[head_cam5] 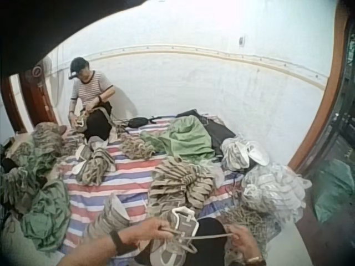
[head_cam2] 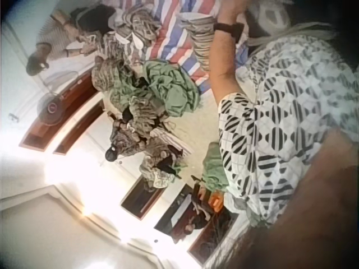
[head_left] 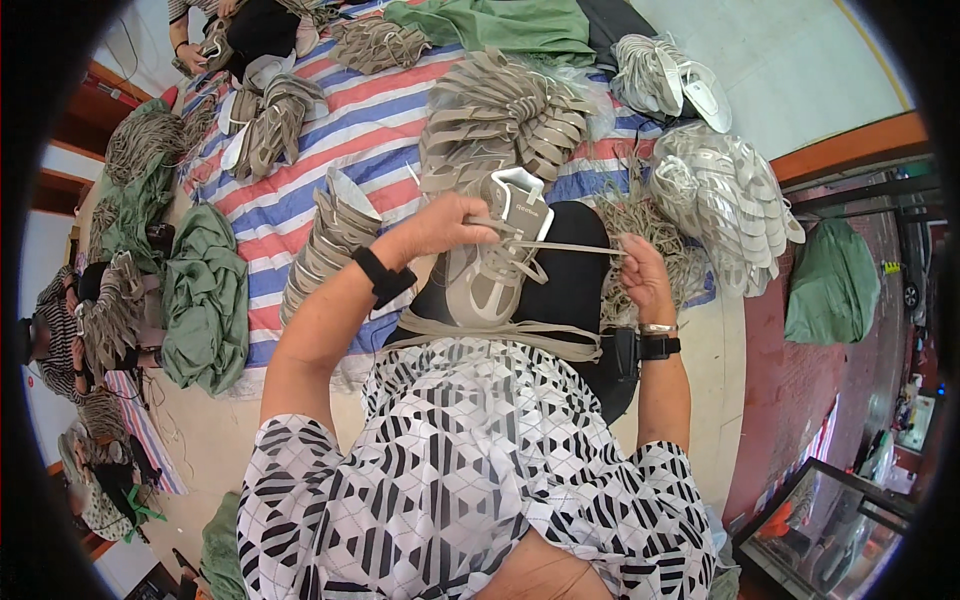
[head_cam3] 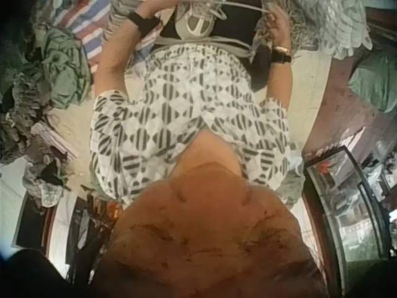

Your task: The person sits on a striped mat and threads beige shoelaces through the eyelets of a beige sneaker. They pull the laces tight and adjust the loops, working on one shoe at a time. Other people are visible in the background performing similar tasks.

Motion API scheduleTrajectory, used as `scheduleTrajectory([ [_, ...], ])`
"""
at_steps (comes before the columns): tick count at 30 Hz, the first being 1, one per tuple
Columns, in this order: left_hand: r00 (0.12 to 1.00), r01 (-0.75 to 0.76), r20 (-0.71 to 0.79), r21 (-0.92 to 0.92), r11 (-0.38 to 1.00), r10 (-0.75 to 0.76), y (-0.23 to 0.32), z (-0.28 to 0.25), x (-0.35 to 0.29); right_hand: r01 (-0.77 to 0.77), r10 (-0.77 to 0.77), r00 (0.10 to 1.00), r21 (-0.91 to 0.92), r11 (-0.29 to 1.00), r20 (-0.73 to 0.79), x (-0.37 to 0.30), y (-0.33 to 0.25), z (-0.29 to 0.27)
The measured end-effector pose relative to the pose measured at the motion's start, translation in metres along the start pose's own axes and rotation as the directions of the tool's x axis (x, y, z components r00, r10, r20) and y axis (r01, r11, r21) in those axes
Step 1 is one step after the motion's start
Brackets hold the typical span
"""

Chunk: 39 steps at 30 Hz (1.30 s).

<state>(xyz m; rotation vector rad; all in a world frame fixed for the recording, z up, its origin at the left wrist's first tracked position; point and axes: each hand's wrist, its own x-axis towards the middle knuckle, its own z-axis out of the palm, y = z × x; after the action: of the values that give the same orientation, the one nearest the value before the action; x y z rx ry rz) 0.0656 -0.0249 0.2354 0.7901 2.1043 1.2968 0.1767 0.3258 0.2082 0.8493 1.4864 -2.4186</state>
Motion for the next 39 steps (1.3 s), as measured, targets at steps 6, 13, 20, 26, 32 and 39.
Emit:
scheduleTrajectory([
  [6, 0.905, -0.048, -0.406, 0.199, 0.979, 0.127, -0.018, 0.027, -0.036, 0.241, -0.407, 0.868, -0.476, 0.846, -0.283, -0.008, 0.016, -0.006],
  [13, 0.915, 0.007, -0.391, 0.262, 0.965, 0.099, -0.025, 0.031, -0.051, 0.32, -0.075, 0.924, -0.647, 0.692, 0.376, -0.069, 0.017, 0.106],
  [20, 0.879, 0.036, -0.335, -0.662, 0.749, -0.338, -0.001, 0.005, -0.042, 0.528, -0.38, 0.829, -0.799, 0.288, 0.411, -0.06, 0.027, 0.112],
  [26, 0.777, -0.333, -0.53, -0.804, 0.494, -0.339, 0.018, -0.032, -0.008, 0.465, -0.383, 0.885, -0.454, 0.76, 0.265, -0.038, 0.033, 0.125],
  [32, 0.77, -0.279, -0.504, -0.817, 0.504, -0.392, 0.002, -0.034, -0.01, 0.234, -0.158, 0.949, -0.273, 0.933, 0.274, -0.034, 0.032, 0.127],
  [39, 0.548, -0.526, -0.658, -0.751, 0.398, -0.516, -0.006, -0.077, -0.02, 0.351, -0.32, 0.935, -0.266, 0.898, 0.154, -0.04, 0.033, 0.125],
])
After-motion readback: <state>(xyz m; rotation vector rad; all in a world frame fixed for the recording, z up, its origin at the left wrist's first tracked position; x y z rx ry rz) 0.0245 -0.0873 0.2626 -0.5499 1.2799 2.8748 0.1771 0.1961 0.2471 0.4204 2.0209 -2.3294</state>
